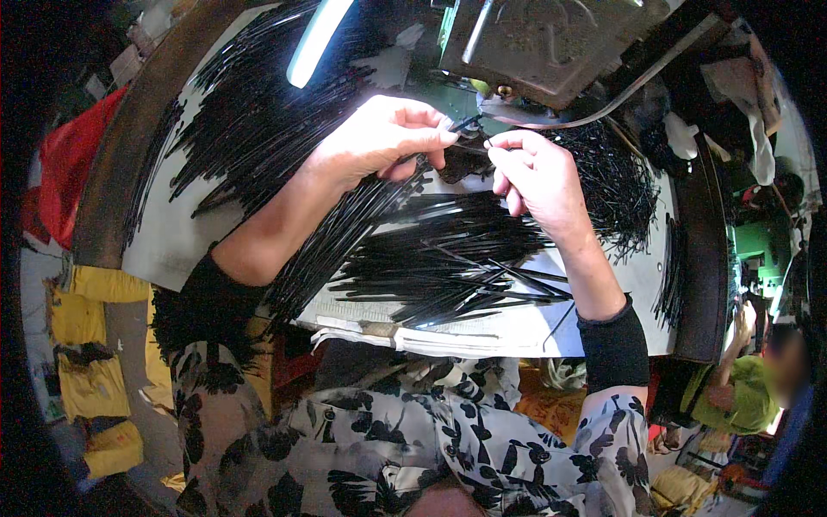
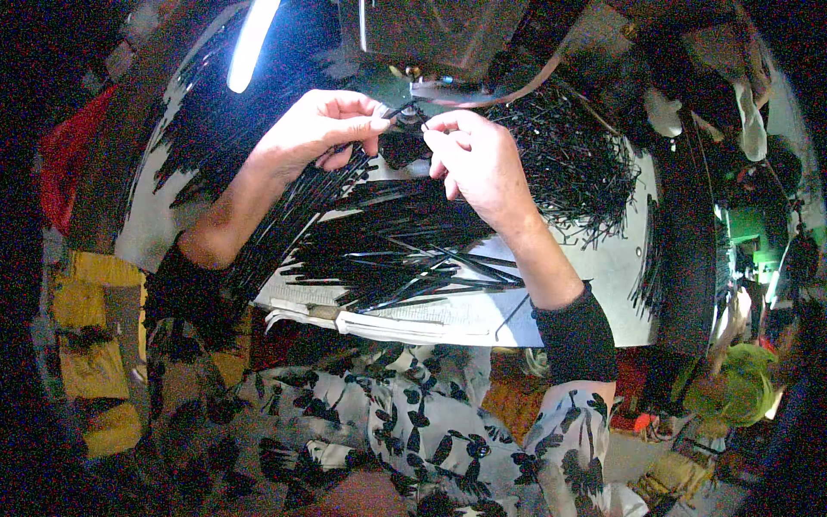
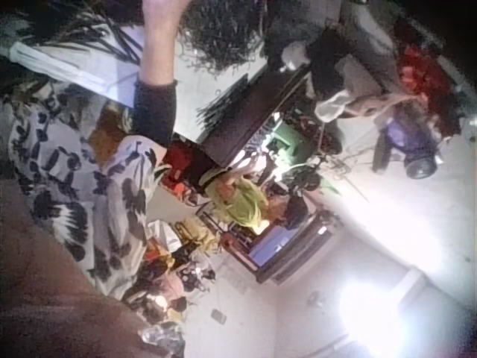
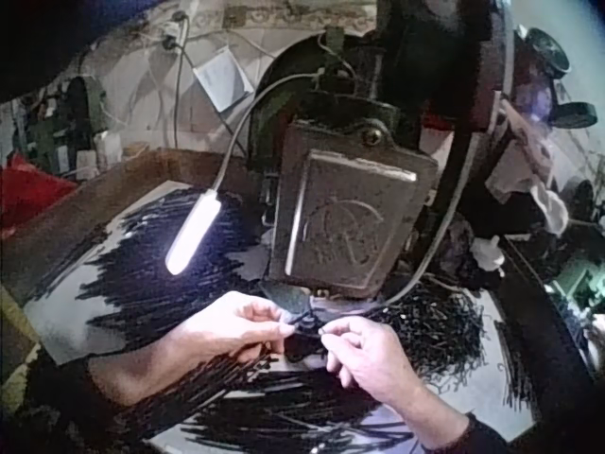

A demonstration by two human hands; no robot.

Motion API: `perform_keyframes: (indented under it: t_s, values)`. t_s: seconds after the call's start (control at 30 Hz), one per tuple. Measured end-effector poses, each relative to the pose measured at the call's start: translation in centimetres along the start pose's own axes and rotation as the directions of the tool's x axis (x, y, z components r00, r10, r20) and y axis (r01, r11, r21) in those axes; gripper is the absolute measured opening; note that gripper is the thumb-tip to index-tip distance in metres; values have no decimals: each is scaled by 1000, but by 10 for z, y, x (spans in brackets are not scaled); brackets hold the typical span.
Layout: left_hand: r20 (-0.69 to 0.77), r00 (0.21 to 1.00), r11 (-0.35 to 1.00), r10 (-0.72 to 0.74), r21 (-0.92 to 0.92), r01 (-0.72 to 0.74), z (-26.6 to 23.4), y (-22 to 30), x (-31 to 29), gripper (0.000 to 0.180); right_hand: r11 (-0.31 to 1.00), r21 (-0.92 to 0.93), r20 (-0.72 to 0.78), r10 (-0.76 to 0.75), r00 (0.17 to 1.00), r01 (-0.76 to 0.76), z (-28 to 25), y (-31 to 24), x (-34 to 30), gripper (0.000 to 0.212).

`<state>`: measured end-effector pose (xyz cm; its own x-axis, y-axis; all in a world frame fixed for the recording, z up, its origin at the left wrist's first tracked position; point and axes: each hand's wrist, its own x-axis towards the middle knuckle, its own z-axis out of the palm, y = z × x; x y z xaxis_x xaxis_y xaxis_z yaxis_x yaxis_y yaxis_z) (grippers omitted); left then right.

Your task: The person moves a cup aside on the workbench, then picks up black rods from the pile and inserts them into a machine to attach components.

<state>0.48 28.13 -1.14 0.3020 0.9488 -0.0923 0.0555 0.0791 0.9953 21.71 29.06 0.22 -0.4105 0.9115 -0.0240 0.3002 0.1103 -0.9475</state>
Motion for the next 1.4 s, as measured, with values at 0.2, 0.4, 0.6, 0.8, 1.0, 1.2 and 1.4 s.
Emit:
perform_keyframes:
  t_s: [0.2, 0.4, 0.6, 0.8, 1.0, 1.2, 1.4]
  values:
    - [3, 1000, 1000, -1, -8, 1, -1, 1, 2, 21, 1000, -2, -8, 0, 1000, 0, 0, -2, 1, 20]
    - [7, 1000, 999, -28, -42, 28, 0, 1, 3, 21, 1000, 16, 5, -11, 1000, 11, -1, 3, 3, 20]
    - [-13, 999, 990, -36, -140, 34, 2, -1, -2, 17, 971, 232, 27, 54, 998, -59, -1, 3, 4, 24]
    - [-7, 1000, 965, 26, -262, -27, 25, 1, -8, 17, 762, 648, -182, 143, 973, 9, -5, 19, 5, 19]
    - [118, 993, 986, -3, -167, 22, 39, 4, -26, 27, 682, 731, -125, 148, 981, -10, -2, 23, 1, 15]
    - [40, 940, 756, 339, 583, -297, 7, 10, -53, 23, 710, 704, -109, 122, 987, -10, -10, 21, 3, 17]
    - [-84, 860, 316, 503, 944, -93, -54, -1, -101, 15, 707, 706, -132, 174, 976, -31, -11, 19, 4, 17]
